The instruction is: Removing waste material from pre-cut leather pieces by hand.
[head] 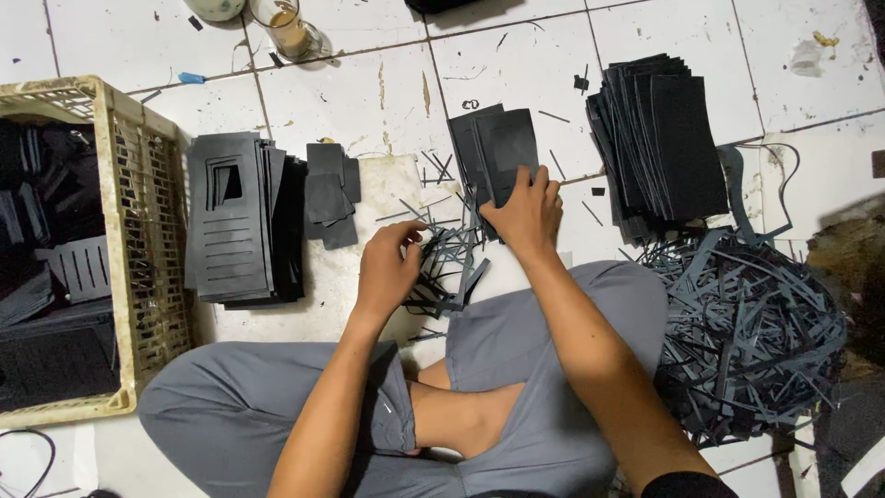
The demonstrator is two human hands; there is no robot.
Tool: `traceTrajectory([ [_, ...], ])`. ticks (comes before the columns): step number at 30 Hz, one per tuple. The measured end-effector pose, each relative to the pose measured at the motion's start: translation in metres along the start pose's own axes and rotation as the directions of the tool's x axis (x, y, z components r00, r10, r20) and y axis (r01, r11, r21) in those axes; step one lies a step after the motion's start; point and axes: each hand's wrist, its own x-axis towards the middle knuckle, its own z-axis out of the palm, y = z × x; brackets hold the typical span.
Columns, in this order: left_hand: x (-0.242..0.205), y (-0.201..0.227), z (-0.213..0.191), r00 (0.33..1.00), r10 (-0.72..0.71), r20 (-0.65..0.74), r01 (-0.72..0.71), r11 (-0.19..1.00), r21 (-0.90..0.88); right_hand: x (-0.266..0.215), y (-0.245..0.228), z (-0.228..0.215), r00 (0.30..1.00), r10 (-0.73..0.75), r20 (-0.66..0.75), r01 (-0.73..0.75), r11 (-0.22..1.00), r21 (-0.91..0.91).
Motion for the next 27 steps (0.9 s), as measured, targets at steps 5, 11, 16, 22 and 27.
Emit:
traceTrajectory([
  [5, 0.002, -0.001, 0.0, 1.0, -0.016, 0.014, 0.016, 1.0, -0.007, 0.004, 0.005, -0.006, 0.999, 0.028, -0.017, -0.025, 0.993, 0.116],
  [11, 0.003, -0.005, 0.0, 1.0, -0.017, 0.017, 0.017, 1.0, -0.02, 0.018, 0.033, 0.007, 0.998, 0.065, 0.003, -0.062, 0.936, 0.346],
  [16, 0.004, -0.003, -0.001, 0.999, -0.032, 0.002, 0.032, 0.999, -0.045, 0.017, 0.028, -0.011, 0.997, 0.05, 0.051, -0.067, 0.898, 0.434],
  [22, 0.019, -0.012, 0.044, 1.0, 0.022, 0.016, -0.019, 0.988, -0.156, 0.014, 0.029, -0.011, 0.992, 0.081, 0.092, -0.112, 0.9, 0.421],
  [27, 0.091, -0.017, 0.131, 0.934, -0.288, 0.209, 0.344, 0.884, -0.317, 0.02, 0.028, -0.014, 0.985, 0.096, 0.143, -0.144, 0.915, 0.376],
])
